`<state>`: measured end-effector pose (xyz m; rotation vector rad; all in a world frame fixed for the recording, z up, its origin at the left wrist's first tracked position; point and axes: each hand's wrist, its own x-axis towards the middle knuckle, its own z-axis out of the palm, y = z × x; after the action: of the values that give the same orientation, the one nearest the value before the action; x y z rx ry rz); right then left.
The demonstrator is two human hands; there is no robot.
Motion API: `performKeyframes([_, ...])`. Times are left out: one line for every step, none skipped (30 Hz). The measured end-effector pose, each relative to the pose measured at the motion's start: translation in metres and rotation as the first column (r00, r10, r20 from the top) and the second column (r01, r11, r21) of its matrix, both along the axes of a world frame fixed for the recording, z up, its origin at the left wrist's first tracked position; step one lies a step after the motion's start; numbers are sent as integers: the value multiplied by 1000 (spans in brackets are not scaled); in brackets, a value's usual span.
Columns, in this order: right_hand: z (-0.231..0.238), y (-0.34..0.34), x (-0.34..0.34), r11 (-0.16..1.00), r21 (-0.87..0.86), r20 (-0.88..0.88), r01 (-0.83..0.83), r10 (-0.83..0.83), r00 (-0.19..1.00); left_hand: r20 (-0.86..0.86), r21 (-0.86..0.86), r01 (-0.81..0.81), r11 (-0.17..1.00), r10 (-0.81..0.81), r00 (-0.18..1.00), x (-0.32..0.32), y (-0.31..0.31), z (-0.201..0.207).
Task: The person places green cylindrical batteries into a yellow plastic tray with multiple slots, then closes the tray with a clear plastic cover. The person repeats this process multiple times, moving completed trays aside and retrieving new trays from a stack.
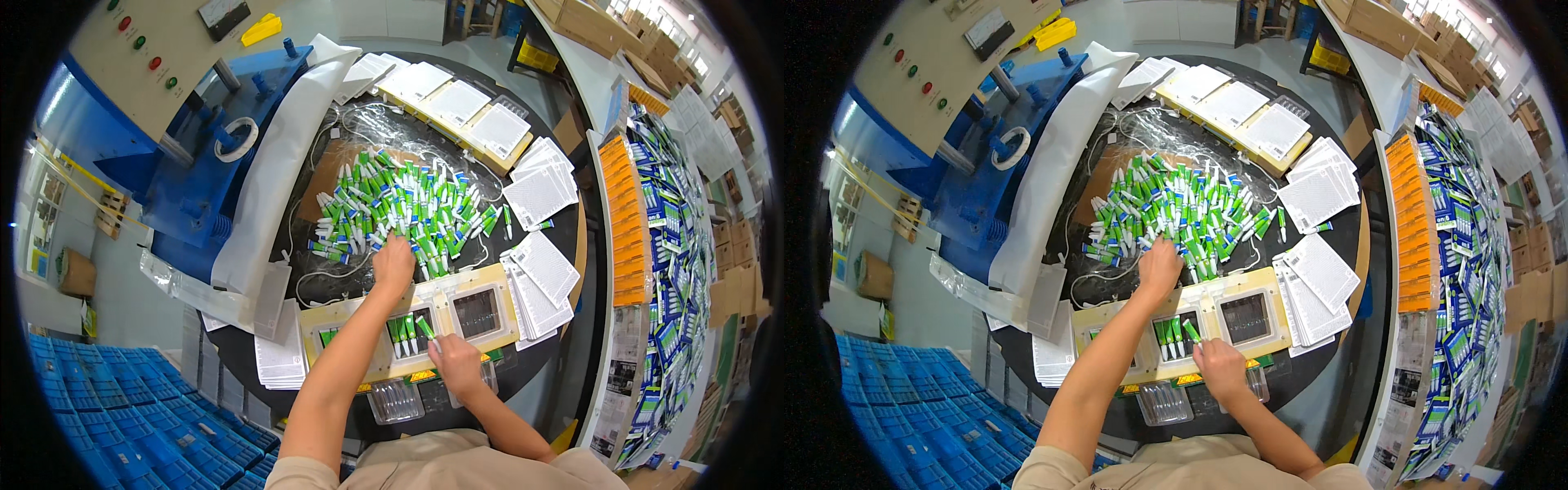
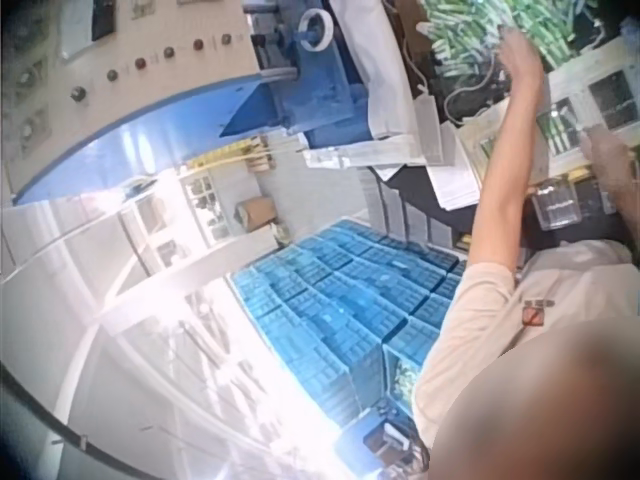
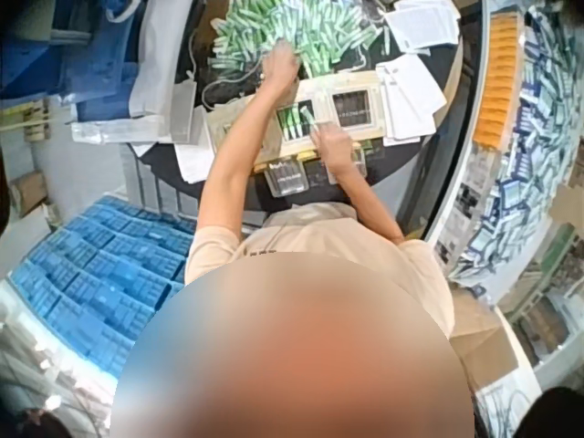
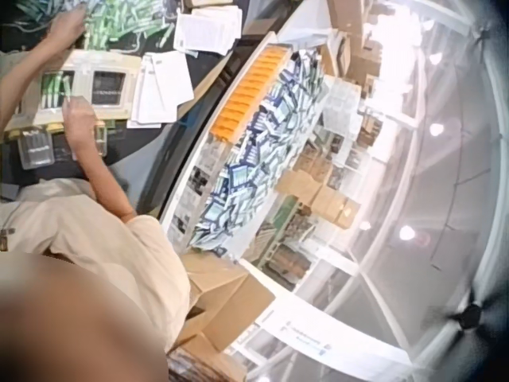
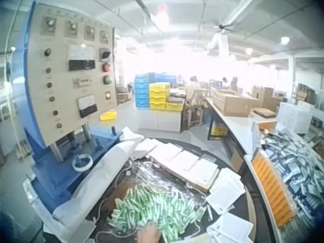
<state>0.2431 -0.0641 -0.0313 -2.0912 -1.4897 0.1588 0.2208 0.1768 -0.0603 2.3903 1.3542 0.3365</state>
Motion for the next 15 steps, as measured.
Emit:
performKeyframes([-2, 2, -5, 1000, 2, 62, 14, -14, 998, -2, -1, 3, 1000, -3, 1000, -3, 1, 4])
performKeyframes([-1, 6, -7, 1000, -7, 66, -7, 8, 998, -30, -30, 5, 1000, -6, 1000, -9, -1, 8])
performKeyframes([1, 12, -7, 1000, -20, 68, 6, -5, 998, 32, -4, 4, 1000, -3, 999, -18, -2, 13])
performKeyframes([4, 19, -4, 1000, -20, 69, 8, -6, 998, 241, 40, 7, 999, -17, 970, -29, -6, 20])
performKeyframes([9, 27, 2, 999, -19, 74, 31, -29, 997, 390, -62, 13, 998, 13, 921, -41, -9, 28])
performKeyframes([13, 37, 10, 999, -7, 76, 40, -39, 996, 518, -194, 29, 981, 77, 852, -51, -15, 36])
performKeyframes([15, 49, 19, 999, 4, 77, 48, -48, 996, 549, -272, -27, 962, 179, 817, -64, -29, 43])
performKeyframes([14, 69, 34, 974, 206, 83, 90, -109, 991, 621, -306, -59, 950, 246, 744, -77, -48, 49])
performKeyframes([12, 86, 49, 981, 81, 70, 176, -182, 981, 634, -238, -54, 970, 198, 748, -88, -71, 53])
performKeyframes([8, 105, 66, 985, 78, 100, 152, -160, 982, 682, -112, -45, 993, 109, 723, -97, -96, 56])
performKeyframes([3, 119, 75, 988, -21, 102, 152, -149, 983, 681, -42, 8, 999, 22, 731, -101, -121, 57])
performKeyframes([-2, 134, 82, 987, -66, 127, 147, -138, 982, 682, 32, 57, 998, -63, 728, -102, -141, 57])
performKeyframes([-7, 141, 85, 986, -119, 120, 117, -103, 987, 590, 206, 104, 973, -208, 780, -102, -154, 54])
performKeyframes([-10, 145, 90, 983, -163, 97, 82, -67, 993, 478, 359, 162, 919, -330, 814, -101, -163, 49])
performKeyframes([-10, 144, 93, 991, -83, 83, 104, -97, 992, 431, 394, 172, 903, -347, 833, -95, -167, 42])
